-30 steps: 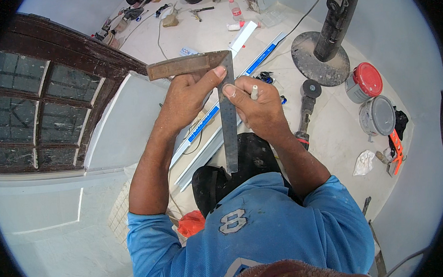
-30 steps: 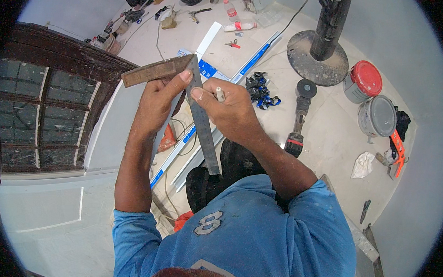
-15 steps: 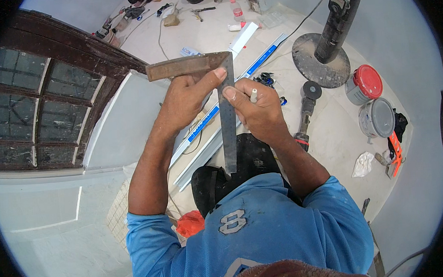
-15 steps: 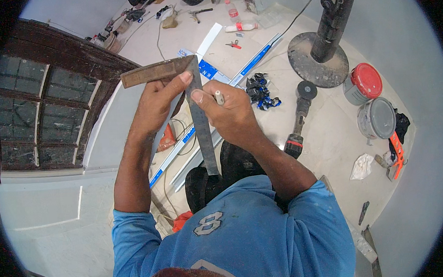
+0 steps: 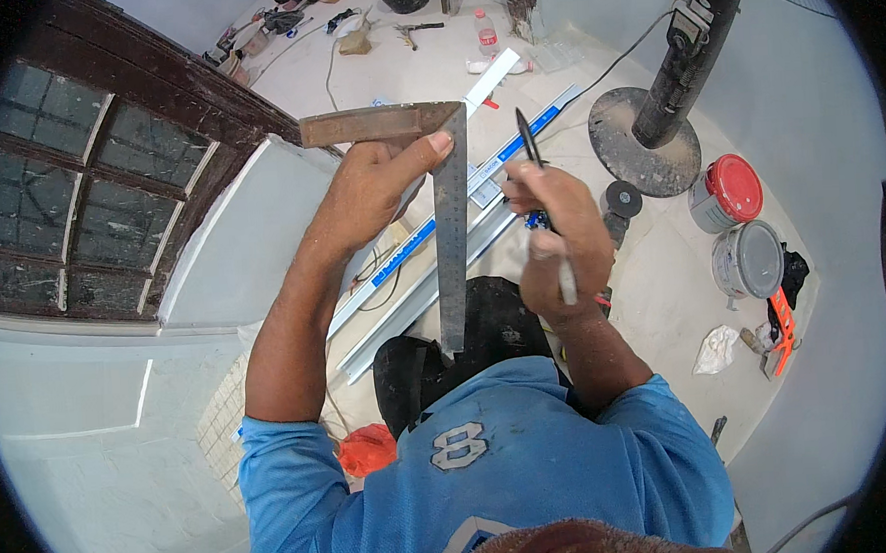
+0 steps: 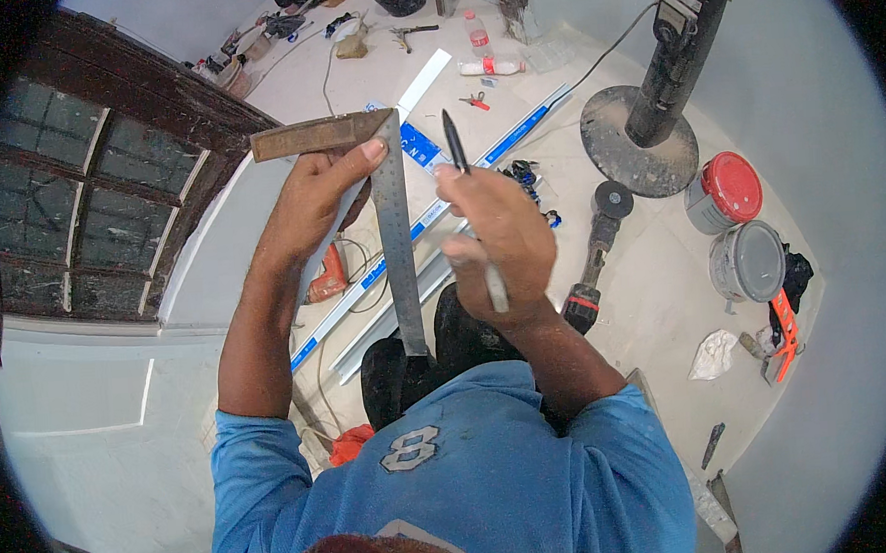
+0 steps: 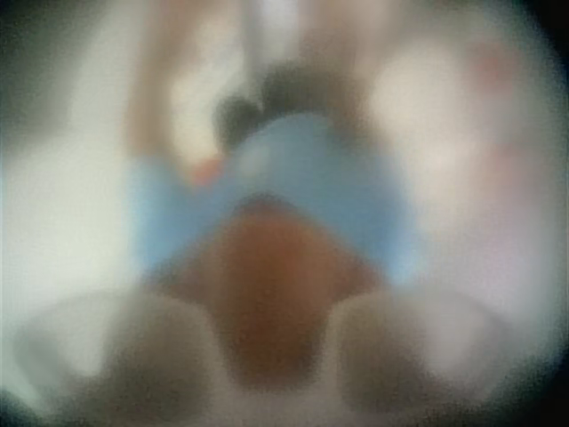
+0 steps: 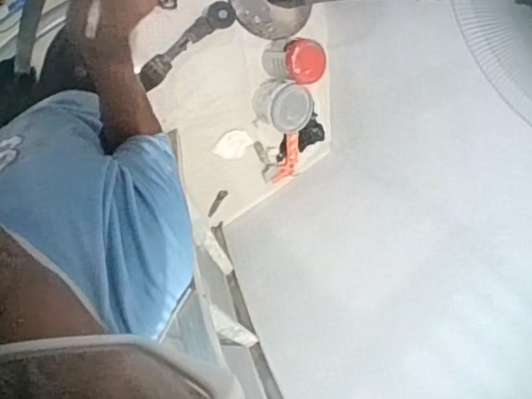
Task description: The person measures and marks long white metal profiles using a tape measure, square ruler, and marker, then cuts the marked sections with an angle grinder. The person handles the profiles, tools, and cut pieces on the floor.
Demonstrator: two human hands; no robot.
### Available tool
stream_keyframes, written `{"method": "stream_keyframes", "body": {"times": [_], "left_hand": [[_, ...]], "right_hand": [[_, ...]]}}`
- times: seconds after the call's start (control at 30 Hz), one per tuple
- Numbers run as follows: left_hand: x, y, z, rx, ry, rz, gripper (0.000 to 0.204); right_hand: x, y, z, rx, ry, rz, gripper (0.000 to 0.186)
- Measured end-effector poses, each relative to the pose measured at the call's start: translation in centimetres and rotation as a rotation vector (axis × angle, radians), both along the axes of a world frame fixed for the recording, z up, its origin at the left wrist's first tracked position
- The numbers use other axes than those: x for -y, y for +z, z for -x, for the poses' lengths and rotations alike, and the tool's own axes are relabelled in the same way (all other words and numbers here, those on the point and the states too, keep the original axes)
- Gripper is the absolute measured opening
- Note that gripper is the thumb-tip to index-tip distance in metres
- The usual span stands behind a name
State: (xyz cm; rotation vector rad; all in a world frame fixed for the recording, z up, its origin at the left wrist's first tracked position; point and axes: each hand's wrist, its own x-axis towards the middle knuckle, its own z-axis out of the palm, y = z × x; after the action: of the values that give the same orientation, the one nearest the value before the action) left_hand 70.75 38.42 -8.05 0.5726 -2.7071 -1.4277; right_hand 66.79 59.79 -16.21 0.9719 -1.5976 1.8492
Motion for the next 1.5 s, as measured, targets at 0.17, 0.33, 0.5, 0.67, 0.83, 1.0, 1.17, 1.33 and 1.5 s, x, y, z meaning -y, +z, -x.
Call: {"method": "stream_keyframes", "body": {"times": [0.17, 0.33, 0.5, 0.67, 0.83, 1.0, 1.17, 1.33, 1.5], "left_hand": [[0.2, 0.3, 0.0, -0.044, -0.03, -0.011, 0.074], [-0.2, 0.4, 0.1, -0.082, -0.037, -0.033, 0.074], [0.3, 0.3, -0.1, -0.023, -0.034, -0.027, 0.073], [0.4, 0.3, -0.2, -0.066, -0.059, -0.005, 0.074], [0.0, 0.8, -0.2, -0.117, -0.089, 0.025, 0.075], [0.4, 0.4, -0.2, -0.051, -0.06, 0.015, 0.077], [0.6, 0.3, -0.2, -0.041, -0.042, 0.017, 0.077], [0.2, 0.5, -0.1, -0.083, -0.054, 0.009, 0.076], [0.4, 0.7, -0.3, 0.013, -0.026, -0.064, 0.054]], "right_hand": [[0.4, 0.2, -0.6, 0.007, -0.006, -0.038, 0.037], [1.2, 0.4, 0.4, -0.296, -0.106, -0.099, 0.034], [2.3, 0.9, 0.8, -0.275, -0.114, -0.108, 0.039], [2.8, 0.6, 1.0, -0.299, -0.13, -0.108, 0.04], [3.0, 0.4, 0.8, -0.284, -0.141, -0.124, 0.04], [3.1, 0.6, 0.9, -0.286, -0.145, -0.134, 0.039], [3.0, 0.6, 0.8, -0.28, -0.141, -0.148, 0.038], [3.1, 0.8, 1.1, -0.297, -0.139, -0.122, 0.037], [3.0, 1.1, 1.2, -0.292, -0.121, -0.116, 0.036]]}}
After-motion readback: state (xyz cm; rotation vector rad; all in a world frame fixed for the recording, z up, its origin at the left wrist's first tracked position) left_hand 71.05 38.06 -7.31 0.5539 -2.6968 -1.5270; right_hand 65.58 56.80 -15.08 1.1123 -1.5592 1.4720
